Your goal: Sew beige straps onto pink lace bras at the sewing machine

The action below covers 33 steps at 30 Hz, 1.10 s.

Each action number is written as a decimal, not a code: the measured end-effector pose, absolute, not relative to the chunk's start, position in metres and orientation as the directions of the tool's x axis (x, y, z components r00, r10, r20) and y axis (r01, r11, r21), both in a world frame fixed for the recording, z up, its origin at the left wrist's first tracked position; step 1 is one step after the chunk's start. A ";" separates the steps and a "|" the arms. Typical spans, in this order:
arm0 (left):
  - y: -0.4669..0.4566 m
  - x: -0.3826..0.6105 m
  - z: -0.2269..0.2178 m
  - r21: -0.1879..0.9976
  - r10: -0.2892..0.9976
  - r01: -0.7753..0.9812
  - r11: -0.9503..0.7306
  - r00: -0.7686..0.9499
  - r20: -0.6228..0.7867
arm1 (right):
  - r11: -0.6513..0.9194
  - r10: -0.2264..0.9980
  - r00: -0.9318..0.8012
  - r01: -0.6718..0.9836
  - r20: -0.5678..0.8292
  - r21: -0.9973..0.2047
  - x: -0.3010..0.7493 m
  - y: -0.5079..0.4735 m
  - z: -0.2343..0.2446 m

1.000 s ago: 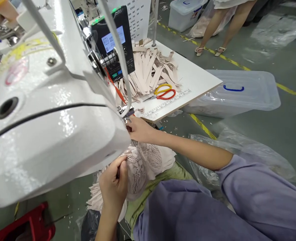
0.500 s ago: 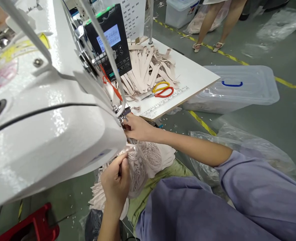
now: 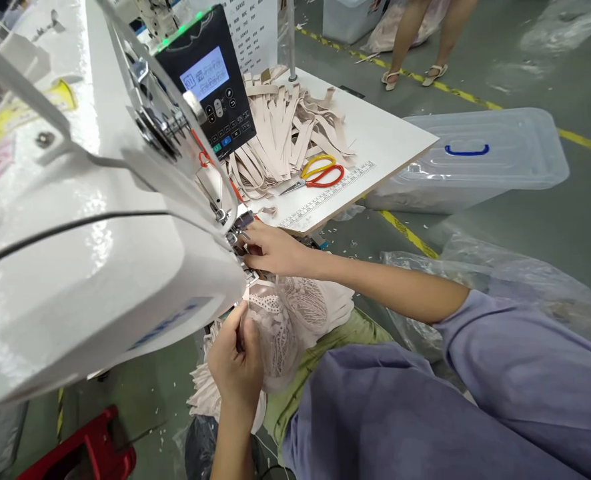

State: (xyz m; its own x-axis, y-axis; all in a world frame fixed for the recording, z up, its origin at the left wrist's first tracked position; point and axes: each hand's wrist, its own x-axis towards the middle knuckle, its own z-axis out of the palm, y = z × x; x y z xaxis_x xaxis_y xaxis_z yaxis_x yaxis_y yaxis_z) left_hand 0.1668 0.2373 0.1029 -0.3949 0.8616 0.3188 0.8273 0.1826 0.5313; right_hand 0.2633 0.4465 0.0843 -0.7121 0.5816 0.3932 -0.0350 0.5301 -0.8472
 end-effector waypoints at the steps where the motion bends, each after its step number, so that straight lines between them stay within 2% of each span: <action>1: 0.236 0.166 0.101 0.538 0.858 0.822 0.187 -0.403 0.319 | 0.524 0.584 -0.713 -0.034 0.387 -0.851 0.264 0.446 0.085; 10: 0.242 0.167 0.102 0.580 0.867 0.802 0.142 -0.384 0.318 | 0.539 0.578 -0.724 -0.009 0.378 -0.842 0.265 0.440 0.088; 17: 0.247 0.164 0.106 0.548 0.853 0.799 0.248 -0.448 0.268 | 0.575 0.562 -0.714 -0.024 0.417 -0.818 0.256 0.448 0.081; 22: 0.251 0.162 0.107 0.556 0.846 0.796 0.241 -0.452 0.281 | 0.612 0.546 -0.705 -0.033 0.452 -0.790 0.253 0.452 0.079; 33: 0.253 0.164 0.108 0.536 0.845 0.814 0.223 -0.436 0.309 | 0.518 0.579 -0.729 -0.019 0.367 -0.855 0.255 0.451 0.085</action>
State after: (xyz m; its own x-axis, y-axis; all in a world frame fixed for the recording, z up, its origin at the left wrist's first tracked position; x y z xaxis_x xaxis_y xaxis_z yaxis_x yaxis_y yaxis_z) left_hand 0.1637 0.2530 0.1081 -0.4355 0.8454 0.3092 0.8140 0.2232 0.5363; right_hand 0.2550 0.4512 0.0849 -0.7286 0.5786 0.3666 -0.0190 0.5179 -0.8552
